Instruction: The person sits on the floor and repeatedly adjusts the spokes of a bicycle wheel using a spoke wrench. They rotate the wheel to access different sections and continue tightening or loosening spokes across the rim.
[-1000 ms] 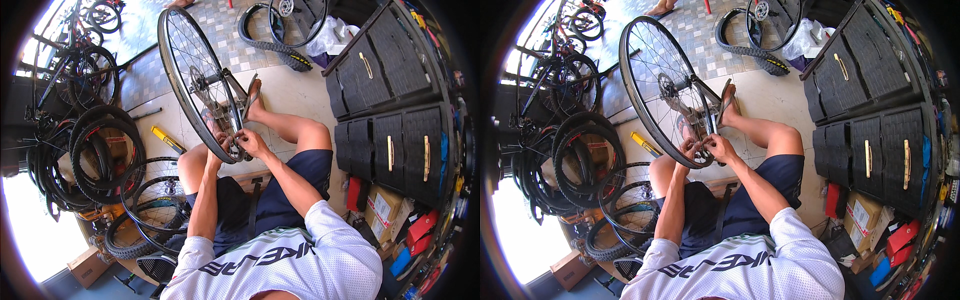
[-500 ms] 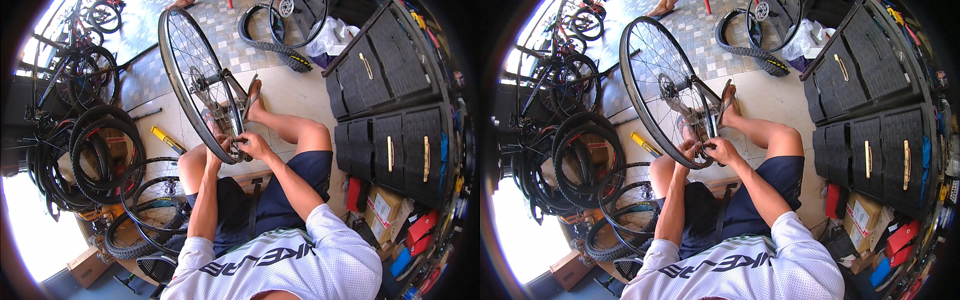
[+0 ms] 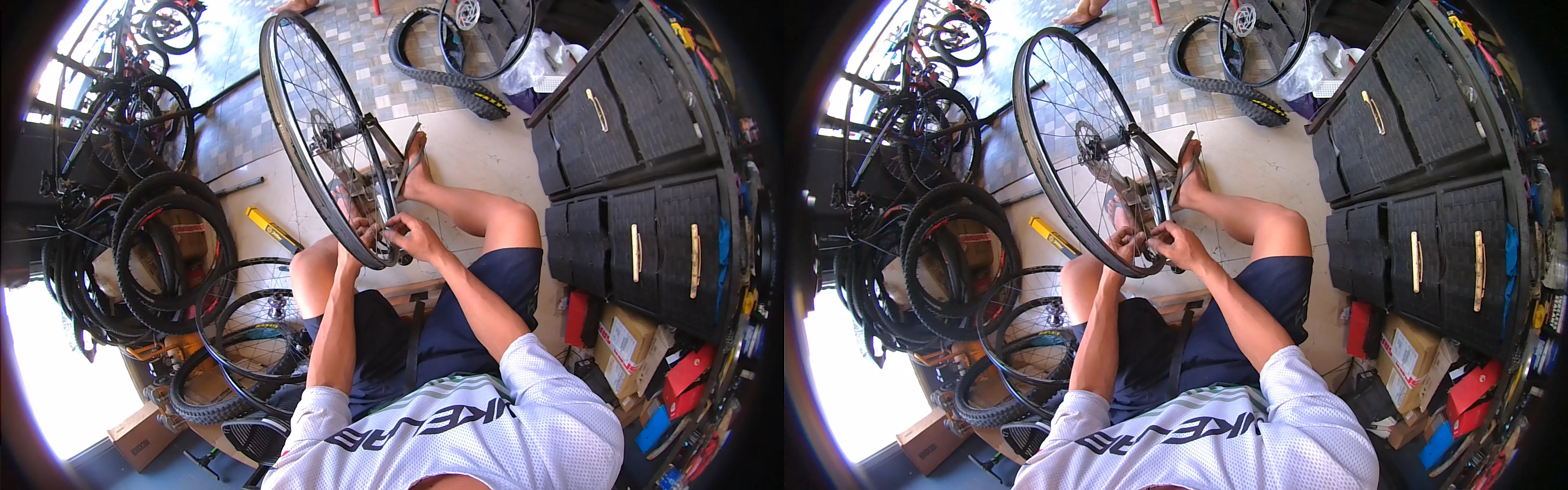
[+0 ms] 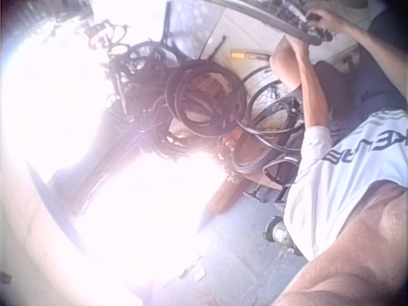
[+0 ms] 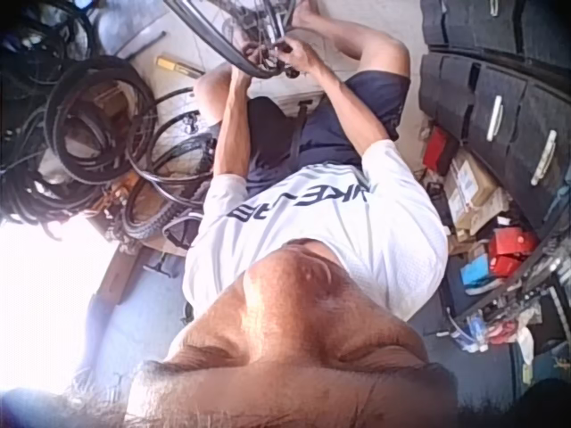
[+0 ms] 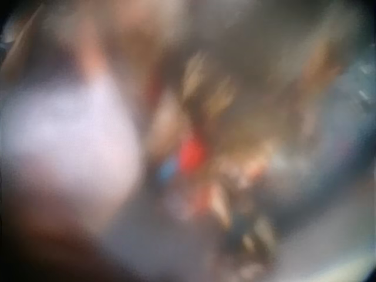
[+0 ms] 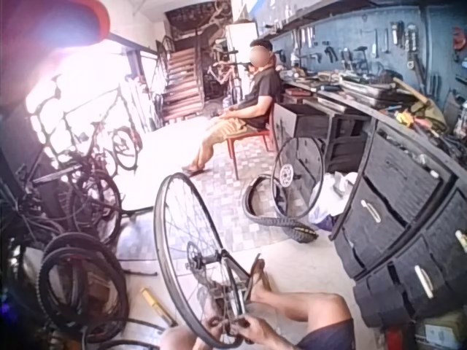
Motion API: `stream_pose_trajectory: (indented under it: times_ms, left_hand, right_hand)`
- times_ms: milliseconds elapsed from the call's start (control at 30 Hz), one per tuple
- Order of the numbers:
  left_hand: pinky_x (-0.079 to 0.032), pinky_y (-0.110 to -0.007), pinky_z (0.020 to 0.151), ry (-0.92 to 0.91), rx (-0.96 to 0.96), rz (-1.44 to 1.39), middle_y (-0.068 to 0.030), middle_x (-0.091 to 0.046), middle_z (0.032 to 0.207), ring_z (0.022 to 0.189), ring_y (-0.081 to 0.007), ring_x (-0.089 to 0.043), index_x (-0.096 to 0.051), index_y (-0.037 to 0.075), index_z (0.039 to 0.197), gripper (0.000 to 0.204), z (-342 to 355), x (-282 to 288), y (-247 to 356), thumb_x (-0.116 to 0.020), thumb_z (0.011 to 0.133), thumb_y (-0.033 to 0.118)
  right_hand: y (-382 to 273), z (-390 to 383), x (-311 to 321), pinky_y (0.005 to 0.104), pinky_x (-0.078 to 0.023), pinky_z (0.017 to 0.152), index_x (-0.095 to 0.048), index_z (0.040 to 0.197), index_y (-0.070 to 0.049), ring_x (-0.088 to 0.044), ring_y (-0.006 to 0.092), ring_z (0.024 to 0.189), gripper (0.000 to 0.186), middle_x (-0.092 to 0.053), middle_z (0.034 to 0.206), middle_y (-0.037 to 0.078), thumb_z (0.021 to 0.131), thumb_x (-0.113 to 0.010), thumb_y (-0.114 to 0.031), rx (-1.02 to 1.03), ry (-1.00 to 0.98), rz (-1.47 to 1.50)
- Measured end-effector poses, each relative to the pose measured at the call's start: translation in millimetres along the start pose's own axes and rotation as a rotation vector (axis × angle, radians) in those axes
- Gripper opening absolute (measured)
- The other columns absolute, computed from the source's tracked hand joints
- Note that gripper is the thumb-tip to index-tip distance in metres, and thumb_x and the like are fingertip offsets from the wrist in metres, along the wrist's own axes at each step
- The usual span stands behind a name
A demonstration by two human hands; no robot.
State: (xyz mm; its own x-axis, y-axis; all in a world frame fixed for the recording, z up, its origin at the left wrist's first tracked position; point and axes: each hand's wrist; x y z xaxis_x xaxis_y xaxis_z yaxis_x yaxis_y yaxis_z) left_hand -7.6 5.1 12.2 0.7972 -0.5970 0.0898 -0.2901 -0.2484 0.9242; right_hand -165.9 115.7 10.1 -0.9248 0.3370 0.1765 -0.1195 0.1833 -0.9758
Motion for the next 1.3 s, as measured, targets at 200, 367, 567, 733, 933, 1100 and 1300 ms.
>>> stream_pose_trajectory:
  times_ms: [200, 367, 567, 733, 933, 1100, 1300]
  left_hand:
    - [-0.046, -0.028, 0.059, 0.07, -0.003, -0.016, -0.0036, -0.065, 0.072, 0.064, -0.0086, -0.057, -0.065, 0.001, 0.089, 0.031, 2.8, 0.4, -14.8, -0.073, 0.09, 0.03]
    - [-0.051, -0.031, 0.067, -0.035, -0.083, 0.445, -0.0092, -0.071, 0.082, 0.073, -0.0125, -0.063, -0.07, -0.002, 0.1, 0.04, 3.7, 2.5, -13.8, -0.068, 0.092, 0.036]
    - [-0.051, -0.03, 0.064, 0.019, -0.009, 0.453, -0.0069, -0.07, 0.072, 0.067, -0.0121, -0.064, -0.071, -0.002, 0.099, 0.042, 0.6, -7.4, -4.1, -0.07, 0.09, 0.04]
    - [-0.05, -0.03, 0.062, 0.127, -0.112, 0.513, -0.0044, -0.069, 0.07, 0.065, -0.012, -0.063, -0.071, 0.001, 0.091, 0.044, -5.5, -13.3, 7.3, -0.074, 0.086, 0.044]
    - [-0.05, -0.03, 0.062, 0.052, -0.019, 0.47, -0.0059, -0.068, 0.071, 0.067, -0.0119, -0.063, -0.072, 0.001, 0.089, 0.042, -4.9, -13.0, 9.3, -0.076, 0.084, 0.043]
    - [-0.05, -0.03, 0.064, 0.092, -0.037, 0.411, -0.0066, -0.069, 0.074, 0.069, -0.0105, -0.063, -0.073, 0.001, 0.092, 0.04, -2.8, -12.9, 5.1, -0.076, 0.085, 0.041]
    - [-0.051, -0.029, 0.065, -0.018, -0.035, 0.433, -0.0059, -0.07, 0.076, 0.071, -0.0106, -0.063, -0.072, 0.0, 0.097, 0.039, -2.1, 5.4, -9.8, -0.074, 0.087, 0.038]
  right_hand:
    - [-24.1, -7.2, -4.2, 0.0375, -0.052, 0.077, -0.056, 0.122, -0.005, -0.067, 0.0292, 0.086, 0.049, -0.068, 0.089, 0.013, 0.08, -0.074, -0.024, 0.047, -0.028, -0.217]
    - [-11.3, -2.9, -0.6, 0.0387, -0.052, 0.079, -0.054, 0.125, -0.007, -0.068, 0.029, 0.088, 0.052, -0.068, 0.089, 0.013, 0.079, -0.073, -0.022, -0.011, -0.077, -0.096]
    - [-15.2, -5.8, -9.7, 0.0424, -0.05, 0.083, -0.052, 0.129, -0.008, -0.066, 0.0314, 0.093, 0.055, -0.07, 0.092, 0.014, 0.078, -0.071, -0.019, 0.132, 0.003, -0.188]
    - [-7.3, -1.5, -8.2, 0.0414, -0.05, 0.085, -0.051, 0.13, -0.006, -0.066, 0.0316, 0.093, 0.058, -0.07, 0.093, 0.014, 0.077, -0.073, -0.018, 0.096, -0.042, -0.084]
    - [-13.7, -3.4, -7.7, 0.0411, -0.05, 0.085, -0.053, 0.13, -0.005, -0.067, 0.0316, 0.094, 0.058, -0.071, 0.096, 0.013, 0.077, -0.074, -0.017, 0.154, -0.021, -0.204]
    - [-19.7, -1.3, -11.5, 0.0416, -0.05, 0.087, -0.053, 0.13, -0.006, -0.067, 0.0318, 0.096, 0.058, -0.07, 0.101, 0.015, 0.077, -0.074, -0.017, 0.127, -0.018, -0.301]
    - [-14.1, 0.8, -3.9, 0.0408, -0.05, 0.09, -0.053, 0.129, -0.007, -0.066, 0.0317, 0.102, 0.058, -0.07, 0.104, 0.014, 0.075, -0.074, -0.016, -0.098, -0.205, -0.006]
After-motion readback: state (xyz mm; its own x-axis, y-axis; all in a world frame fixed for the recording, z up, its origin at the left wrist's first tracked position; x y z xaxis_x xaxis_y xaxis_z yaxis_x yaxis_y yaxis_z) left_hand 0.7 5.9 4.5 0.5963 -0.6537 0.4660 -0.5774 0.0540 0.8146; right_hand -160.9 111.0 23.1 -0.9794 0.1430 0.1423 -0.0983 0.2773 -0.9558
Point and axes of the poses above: each hand's wrist, its own z-axis towards the middle knuckle, its own x-axis out of the back of the hand, y = z × x
